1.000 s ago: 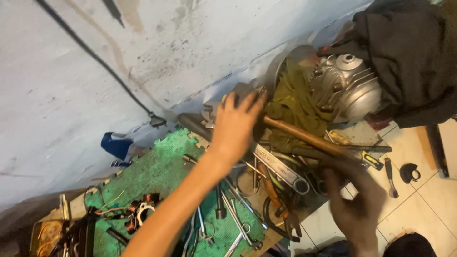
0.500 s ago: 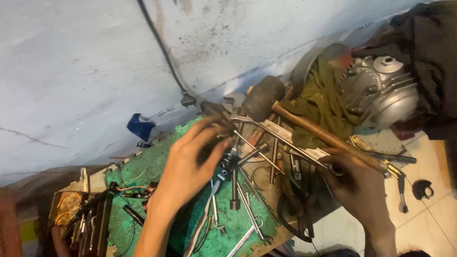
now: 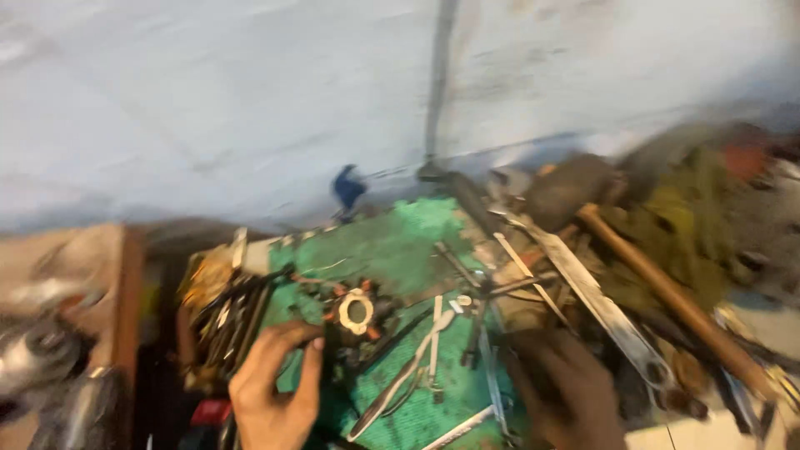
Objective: The person cleans small motorcycle engine components at a workbench, wiping parts with a cloth and tissue and picking at them with pliers. They handle a stator assembly, position an engine cover, and place used parts into a plastic container.
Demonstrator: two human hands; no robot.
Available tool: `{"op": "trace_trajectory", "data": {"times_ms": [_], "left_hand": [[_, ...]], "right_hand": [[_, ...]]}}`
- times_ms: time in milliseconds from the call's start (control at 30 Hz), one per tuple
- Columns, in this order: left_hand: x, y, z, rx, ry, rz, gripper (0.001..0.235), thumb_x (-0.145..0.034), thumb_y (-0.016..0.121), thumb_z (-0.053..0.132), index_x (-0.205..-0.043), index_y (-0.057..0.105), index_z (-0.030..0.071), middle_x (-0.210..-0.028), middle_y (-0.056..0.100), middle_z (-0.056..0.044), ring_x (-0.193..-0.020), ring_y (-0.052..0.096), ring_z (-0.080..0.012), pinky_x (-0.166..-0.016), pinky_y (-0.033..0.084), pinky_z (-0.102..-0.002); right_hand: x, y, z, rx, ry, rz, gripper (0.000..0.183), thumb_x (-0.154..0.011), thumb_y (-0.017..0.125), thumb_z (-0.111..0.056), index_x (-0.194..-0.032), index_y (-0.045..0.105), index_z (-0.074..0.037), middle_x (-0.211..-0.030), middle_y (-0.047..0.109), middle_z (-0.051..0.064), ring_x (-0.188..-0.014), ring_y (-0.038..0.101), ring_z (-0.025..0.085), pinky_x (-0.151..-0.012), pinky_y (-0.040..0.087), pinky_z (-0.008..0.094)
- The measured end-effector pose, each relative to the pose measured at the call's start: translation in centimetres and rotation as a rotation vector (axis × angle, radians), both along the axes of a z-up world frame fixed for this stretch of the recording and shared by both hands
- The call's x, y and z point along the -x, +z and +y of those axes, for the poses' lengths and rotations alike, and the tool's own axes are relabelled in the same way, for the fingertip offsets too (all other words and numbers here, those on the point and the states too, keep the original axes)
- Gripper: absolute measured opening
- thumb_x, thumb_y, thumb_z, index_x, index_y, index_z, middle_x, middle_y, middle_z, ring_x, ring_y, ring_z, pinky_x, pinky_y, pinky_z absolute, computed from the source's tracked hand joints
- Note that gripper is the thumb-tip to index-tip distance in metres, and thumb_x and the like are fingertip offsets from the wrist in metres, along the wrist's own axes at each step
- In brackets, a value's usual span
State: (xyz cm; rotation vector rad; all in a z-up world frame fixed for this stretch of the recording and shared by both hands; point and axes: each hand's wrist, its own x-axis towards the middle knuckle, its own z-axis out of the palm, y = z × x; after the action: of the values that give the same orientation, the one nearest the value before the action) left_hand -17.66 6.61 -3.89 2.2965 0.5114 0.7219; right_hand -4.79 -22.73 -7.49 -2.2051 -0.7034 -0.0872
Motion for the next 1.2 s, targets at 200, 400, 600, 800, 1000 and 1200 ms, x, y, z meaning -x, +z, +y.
{"op": "trace_trajectory", "data": {"times_ms": [200, 400, 600, 800, 1000, 1200], "left_hand": [[4.4, -2.5, -0.8, 0.021, 0.038, 0.077, 0.021, -0.081, 0.074, 0.002, -0.101, 0.074, 0.005, -0.102, 0.074, -0.011, -0.097, 0.073, -0.027, -0.086, 0.057, -0.035], [4.5, -3.0, -1.9, 0.114, 0.069, 0.113, 0.025, -0.079, 0.081, 0.01, -0.102, 0.075, 0.006, -0.104, 0.072, -0.012, -0.098, 0.071, -0.0305, -0.085, 0.056, -0.037], [3.5, -0.6, -0.7, 0.117, 0.009, 0.17, 0.029, -0.078, 0.081, 0.012, -0.105, 0.072, 0.004, -0.105, 0.071, -0.012, -0.099, 0.069, -0.0335, -0.082, 0.054, -0.039], [6.6, -2.0, 0.3, 0.246, -0.05, 0.218, 0.023, -0.09, 0.067, 0.006, -0.112, 0.071, 0.006, -0.114, 0.073, -0.009, -0.11, 0.072, -0.0287, -0.092, 0.057, -0.036], [11.4, -3.0, 1.2, 0.258, -0.382, 0.553, 0.055, -0.084, 0.085, 0.024, -0.132, 0.064, 0.007, -0.137, 0.058, -0.014, -0.134, 0.05, -0.0343, -0.109, 0.039, -0.048], [12.4, -2.8, 1.6, 0.398, -0.516, 0.675, 0.067, -0.081, 0.088, 0.025, -0.138, 0.058, 0.007, -0.15, 0.047, -0.014, -0.143, 0.041, -0.0348, -0.113, 0.034, -0.047]], "right_hand": [[1.0, 0.5, 8.3, 0.11, 0.283, 0.153, 0.023, -0.08, 0.079, -0.017, -0.101, 0.075, -0.01, -0.096, 0.073, 0.009, -0.085, 0.072, 0.031, -0.071, 0.057, 0.039], [-1.0, 0.4, 12.2, 0.24, 0.33, -0.003, 0.026, -0.084, 0.076, -0.02, -0.106, 0.073, -0.007, -0.097, 0.07, 0.011, -0.088, 0.066, 0.033, -0.074, 0.052, 0.042], [-1.5, -0.7, 13.6, 0.173, 0.312, -0.164, 0.026, -0.084, 0.072, -0.016, -0.108, 0.073, -0.005, -0.109, 0.072, 0.011, -0.098, 0.066, 0.032, -0.083, 0.048, 0.042], [-2.3, -1.2, 11.5, -0.025, 0.172, 0.138, 0.021, -0.092, 0.07, -0.014, -0.111, 0.075, -0.007, -0.105, 0.078, 0.01, -0.09, 0.075, 0.021, -0.078, 0.06, 0.034], [-2.7, -0.5, 12.4, -0.069, 0.079, 0.126, 0.04, -0.089, 0.072, -0.012, -0.128, 0.068, -0.002, -0.114, 0.073, 0.018, -0.094, 0.075, 0.026, -0.078, 0.06, 0.035], [-0.3, 1.5, 13.1, -0.066, 0.122, 0.175, 0.038, -0.089, 0.071, -0.011, -0.126, 0.066, -0.003, -0.136, 0.063, 0.02, -0.109, 0.071, 0.029, -0.082, 0.061, 0.036]]}}
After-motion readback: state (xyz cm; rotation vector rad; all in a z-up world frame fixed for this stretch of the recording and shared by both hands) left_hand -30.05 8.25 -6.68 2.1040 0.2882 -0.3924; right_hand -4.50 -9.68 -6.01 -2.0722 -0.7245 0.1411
